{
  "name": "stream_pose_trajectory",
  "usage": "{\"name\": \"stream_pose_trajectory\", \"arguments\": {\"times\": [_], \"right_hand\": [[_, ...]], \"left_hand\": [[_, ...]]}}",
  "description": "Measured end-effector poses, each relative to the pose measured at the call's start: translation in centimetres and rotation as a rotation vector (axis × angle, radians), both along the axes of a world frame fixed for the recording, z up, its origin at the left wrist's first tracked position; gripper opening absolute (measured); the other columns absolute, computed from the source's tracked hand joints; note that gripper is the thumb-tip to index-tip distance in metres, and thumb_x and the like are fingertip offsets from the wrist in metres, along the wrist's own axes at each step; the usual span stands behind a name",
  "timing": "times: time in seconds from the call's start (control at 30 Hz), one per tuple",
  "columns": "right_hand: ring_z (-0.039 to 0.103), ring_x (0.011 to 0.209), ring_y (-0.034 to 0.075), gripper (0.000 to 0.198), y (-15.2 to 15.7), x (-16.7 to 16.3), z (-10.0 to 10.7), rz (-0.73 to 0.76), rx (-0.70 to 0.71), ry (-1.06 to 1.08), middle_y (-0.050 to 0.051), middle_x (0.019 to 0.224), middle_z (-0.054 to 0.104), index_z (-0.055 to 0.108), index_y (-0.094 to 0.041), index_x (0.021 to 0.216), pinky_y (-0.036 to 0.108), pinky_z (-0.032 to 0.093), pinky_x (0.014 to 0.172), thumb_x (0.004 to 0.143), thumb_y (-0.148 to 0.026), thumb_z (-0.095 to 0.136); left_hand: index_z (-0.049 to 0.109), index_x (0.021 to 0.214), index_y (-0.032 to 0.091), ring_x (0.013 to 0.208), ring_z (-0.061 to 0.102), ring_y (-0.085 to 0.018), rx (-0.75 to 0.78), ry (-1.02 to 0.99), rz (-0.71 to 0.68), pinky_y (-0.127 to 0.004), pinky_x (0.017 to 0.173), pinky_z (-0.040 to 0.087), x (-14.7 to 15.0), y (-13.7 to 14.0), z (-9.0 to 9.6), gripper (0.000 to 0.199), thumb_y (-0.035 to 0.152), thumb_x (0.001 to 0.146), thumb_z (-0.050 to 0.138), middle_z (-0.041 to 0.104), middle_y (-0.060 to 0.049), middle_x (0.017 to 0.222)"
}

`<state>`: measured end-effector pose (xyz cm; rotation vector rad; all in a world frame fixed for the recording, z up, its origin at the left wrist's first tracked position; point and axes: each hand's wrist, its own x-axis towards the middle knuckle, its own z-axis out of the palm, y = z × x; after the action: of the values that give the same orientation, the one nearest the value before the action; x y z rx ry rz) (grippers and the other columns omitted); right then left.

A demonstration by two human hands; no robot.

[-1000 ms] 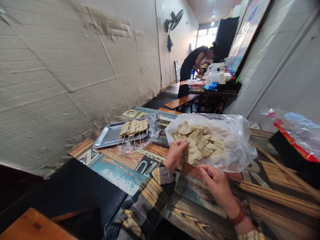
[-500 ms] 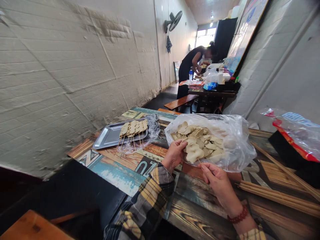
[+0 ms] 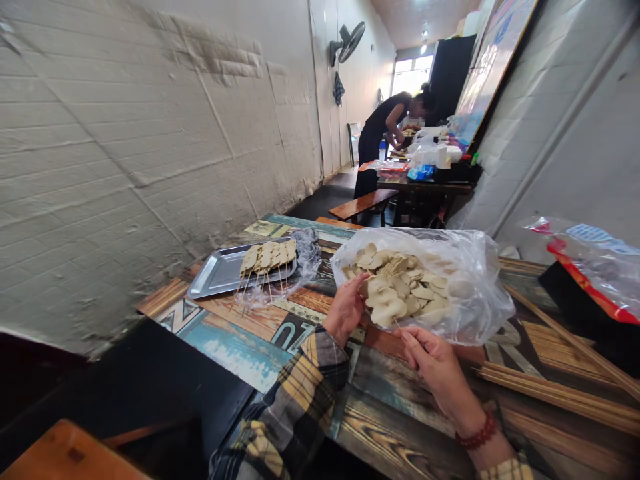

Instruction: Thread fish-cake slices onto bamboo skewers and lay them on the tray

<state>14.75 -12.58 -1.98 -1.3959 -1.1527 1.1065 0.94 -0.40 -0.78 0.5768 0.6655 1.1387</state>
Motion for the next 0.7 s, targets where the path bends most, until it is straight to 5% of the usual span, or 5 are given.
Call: {"name": "stream_pose_trajectory", "arguments": {"times": [0.23, 0.4, 0.7], "right_hand": [[0.043, 0.046, 0.012, 0.04, 0.2, 0.4, -1.3, 0.008, 0.075, -0.17, -0.005, 0.049, 0.046, 0.069, -0.016, 0.091, 0.024, 0.032, 0.047, 0.087, -0.051, 0.05], [0.048, 0.046, 0.014, 0.04, 0.0, 0.6, -1.2, 0.007, 0.122, -0.359, -0.004, 0.049, 0.05, 0.07, -0.019, 0.089, 0.025, 0.034, 0.047, 0.091, -0.05, 0.045], [0.048, 0.048, 0.015, 0.041, -0.1, 0.6, -1.3, 0.011, 0.147, -0.393, -0.003, 0.05, 0.05, 0.069, -0.018, 0.086, 0.025, 0.035, 0.049, 0.092, -0.05, 0.044]], "left_hand": [[0.068, 0.08, 0.011, 0.062, 0.059, -0.013, 0.074, 0.046, -0.152, -0.025, 0.064, 0.048, 0.2, -0.5, 0.0, 0.043, 0.04, 0.055, 0.087, 0.065, -0.004, 0.071], [0.067, 0.074, 0.012, 0.059, 0.057, -0.012, 0.074, 0.104, -0.107, -0.025, 0.062, 0.047, 0.5, -0.5, -0.2, 0.044, 0.045, 0.052, 0.086, 0.063, -0.002, 0.066], [0.066, 0.071, 0.013, 0.055, 0.057, -0.012, 0.061, 0.162, -0.079, -0.025, 0.056, 0.045, 0.6, -0.5, -0.7, 0.042, 0.045, 0.052, 0.086, 0.063, -0.002, 0.064]]}}
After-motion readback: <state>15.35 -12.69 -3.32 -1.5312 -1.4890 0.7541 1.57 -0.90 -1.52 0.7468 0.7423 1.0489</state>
